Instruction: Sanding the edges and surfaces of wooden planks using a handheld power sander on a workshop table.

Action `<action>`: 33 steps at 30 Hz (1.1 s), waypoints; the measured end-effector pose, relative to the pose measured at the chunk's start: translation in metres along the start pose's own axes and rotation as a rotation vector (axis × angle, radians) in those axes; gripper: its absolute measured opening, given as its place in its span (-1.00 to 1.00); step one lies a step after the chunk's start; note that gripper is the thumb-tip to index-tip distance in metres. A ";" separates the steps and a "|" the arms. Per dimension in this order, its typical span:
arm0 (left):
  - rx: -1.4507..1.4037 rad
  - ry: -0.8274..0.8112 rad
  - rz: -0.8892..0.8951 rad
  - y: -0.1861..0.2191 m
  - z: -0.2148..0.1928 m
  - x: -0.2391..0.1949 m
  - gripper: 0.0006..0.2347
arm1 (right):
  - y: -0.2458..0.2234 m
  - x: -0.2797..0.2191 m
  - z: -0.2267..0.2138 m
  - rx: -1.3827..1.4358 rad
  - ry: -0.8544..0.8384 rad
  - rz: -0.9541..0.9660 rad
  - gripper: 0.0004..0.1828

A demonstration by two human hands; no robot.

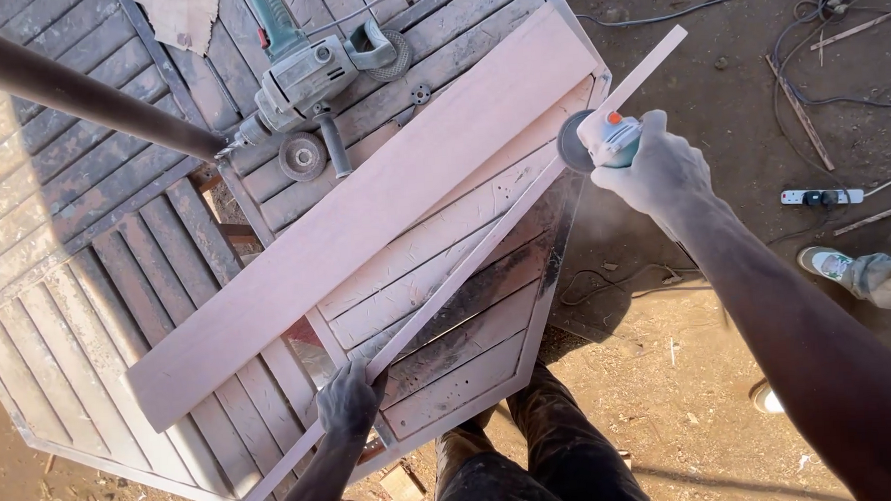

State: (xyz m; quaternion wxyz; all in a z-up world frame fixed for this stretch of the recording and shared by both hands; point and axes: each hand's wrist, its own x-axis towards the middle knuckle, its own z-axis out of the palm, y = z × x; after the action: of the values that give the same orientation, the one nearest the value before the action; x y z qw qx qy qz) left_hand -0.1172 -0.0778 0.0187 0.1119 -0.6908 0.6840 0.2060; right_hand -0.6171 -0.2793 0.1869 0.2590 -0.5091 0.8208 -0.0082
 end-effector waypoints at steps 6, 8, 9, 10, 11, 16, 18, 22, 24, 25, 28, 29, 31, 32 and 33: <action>-0.169 0.194 0.097 0.075 -0.027 0.026 -0.66 | 0.005 -0.007 -0.015 0.043 0.013 -0.010 -0.20; -0.204 0.188 0.114 0.116 -0.039 0.044 -0.64 | 0.003 -0.020 0.000 0.028 -0.006 -0.061 -0.18; -0.200 0.083 0.070 0.138 -0.047 0.054 -0.66 | 0.001 -0.026 0.010 0.020 -0.038 -0.132 -0.16; -0.196 -0.019 0.029 0.162 -0.057 0.066 -0.64 | 0.000 -0.030 0.019 0.010 -0.066 -0.204 -0.14; -0.197 -0.015 0.035 0.160 -0.058 0.070 -0.64 | -0.004 -0.036 0.028 0.011 -0.059 -0.202 -0.14; -0.044 -0.079 -0.012 0.151 -0.040 0.080 -0.83 | -0.029 -0.068 0.061 -0.028 -0.142 -0.335 -0.19; -0.036 -0.102 -0.030 0.152 -0.040 0.075 -0.81 | -0.031 -0.068 0.063 -0.029 -0.165 -0.338 -0.20; -0.045 -0.099 -0.023 0.152 -0.036 0.075 -0.60 | -0.016 -0.042 0.055 -0.008 -0.098 -0.339 -0.16; -0.045 -0.086 -0.017 0.147 -0.030 0.076 -0.60 | -0.004 -0.019 0.037 -0.014 -0.093 -0.305 -0.16; -0.046 -0.073 -0.010 0.146 -0.026 0.076 -0.59 | 0.003 -0.008 0.027 -0.021 -0.085 -0.270 -0.16; -0.040 -0.068 0.001 0.150 -0.028 0.076 -0.64 | 0.019 0.031 0.005 -0.049 -0.022 -0.204 -0.10; -0.039 -0.066 -0.002 0.148 -0.029 0.077 -0.64 | 0.019 0.041 -0.003 -0.048 -0.022 -0.208 -0.10; -0.038 -0.105 -0.038 0.149 -0.029 0.077 -0.53 | 0.024 0.059 -0.022 -0.004 -0.041 -0.015 -0.13; -0.036 -0.107 -0.039 0.149 -0.029 0.076 -0.53 | 0.026 0.066 -0.026 -0.003 -0.045 -0.014 -0.13; -0.050 -0.103 -0.036 0.148 -0.029 0.076 -0.57 | 0.029 0.073 -0.030 0.011 -0.020 0.054 -0.13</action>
State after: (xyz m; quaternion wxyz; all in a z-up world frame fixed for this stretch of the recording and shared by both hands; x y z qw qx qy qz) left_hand -0.2620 -0.1642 0.0302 0.1334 -0.6940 0.6596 0.2561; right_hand -0.6797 -0.3346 0.1745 0.2702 -0.4856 0.8314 -0.0006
